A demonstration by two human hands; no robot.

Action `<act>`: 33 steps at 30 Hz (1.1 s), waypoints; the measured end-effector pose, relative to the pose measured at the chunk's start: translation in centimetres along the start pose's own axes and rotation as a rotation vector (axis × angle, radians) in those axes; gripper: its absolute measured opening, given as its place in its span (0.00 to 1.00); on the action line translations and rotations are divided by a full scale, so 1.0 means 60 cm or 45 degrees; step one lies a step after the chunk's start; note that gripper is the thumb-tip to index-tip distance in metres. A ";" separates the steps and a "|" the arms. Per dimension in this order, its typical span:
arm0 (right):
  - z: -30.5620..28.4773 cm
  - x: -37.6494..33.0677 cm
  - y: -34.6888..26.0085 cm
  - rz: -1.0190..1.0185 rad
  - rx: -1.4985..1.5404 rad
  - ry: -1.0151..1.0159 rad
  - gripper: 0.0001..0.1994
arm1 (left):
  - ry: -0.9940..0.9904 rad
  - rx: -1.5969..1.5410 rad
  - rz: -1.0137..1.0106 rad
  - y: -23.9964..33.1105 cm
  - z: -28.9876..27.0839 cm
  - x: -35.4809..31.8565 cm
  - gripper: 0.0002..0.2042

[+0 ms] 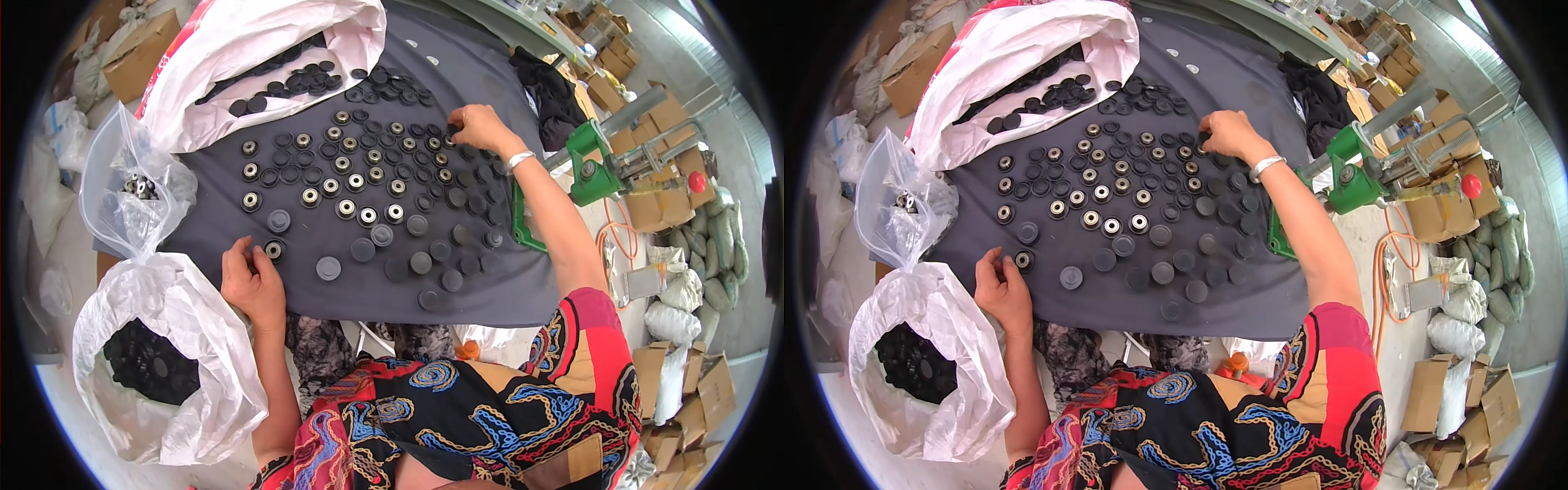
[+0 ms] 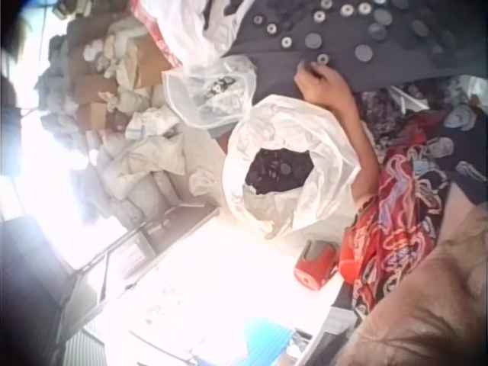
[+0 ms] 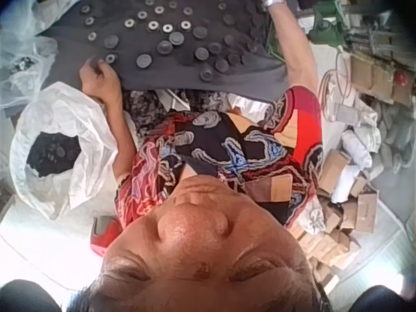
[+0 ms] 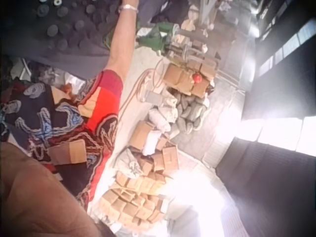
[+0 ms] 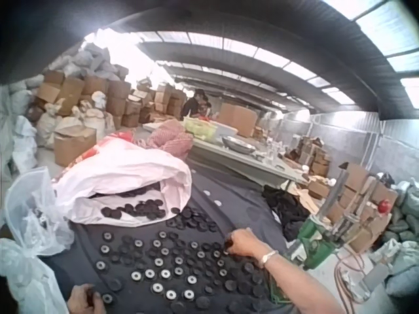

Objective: The person sorts small black circular objects, likely washers or bottle caps, on a gray table. They pick up items from a white bag and arrange them into neat rows on the table surface.

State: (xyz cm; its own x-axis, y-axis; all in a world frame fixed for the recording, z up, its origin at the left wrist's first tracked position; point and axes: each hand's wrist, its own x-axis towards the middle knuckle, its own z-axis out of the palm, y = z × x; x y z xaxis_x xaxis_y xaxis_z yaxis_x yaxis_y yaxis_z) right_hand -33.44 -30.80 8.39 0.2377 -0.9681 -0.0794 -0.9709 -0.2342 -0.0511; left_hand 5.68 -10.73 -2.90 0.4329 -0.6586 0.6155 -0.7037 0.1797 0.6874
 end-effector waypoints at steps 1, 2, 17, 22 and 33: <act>0.000 -0.006 -0.009 -0.018 -0.050 -0.029 0.20 | -0.001 0.004 -0.001 -0.001 0.000 0.000 0.08; 0.002 -0.012 -0.014 -0.032 -0.100 -0.057 0.20 | -0.003 0.006 0.001 -0.002 0.000 0.000 0.08; 0.026 0.008 -0.008 0.014 -0.447 0.219 0.15 | -0.004 -0.004 -0.006 -0.001 0.000 0.000 0.08; 0.028 0.037 -0.039 -0.087 -0.276 0.041 0.18 | -0.004 -0.014 -0.006 0.002 0.002 0.001 0.08; 0.054 0.077 -0.024 -0.025 -0.016 0.251 0.17 | 0.008 -0.049 -0.012 0.001 0.002 0.002 0.09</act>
State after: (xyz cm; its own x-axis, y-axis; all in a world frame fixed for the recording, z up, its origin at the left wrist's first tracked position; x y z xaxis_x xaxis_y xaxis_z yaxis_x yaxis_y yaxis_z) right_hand -30.88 -34.63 4.86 0.2469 -0.9618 0.1184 -0.9667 -0.2529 -0.0382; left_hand 5.64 -10.89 -2.84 0.4431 -0.6558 0.6112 -0.6775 0.2015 0.7074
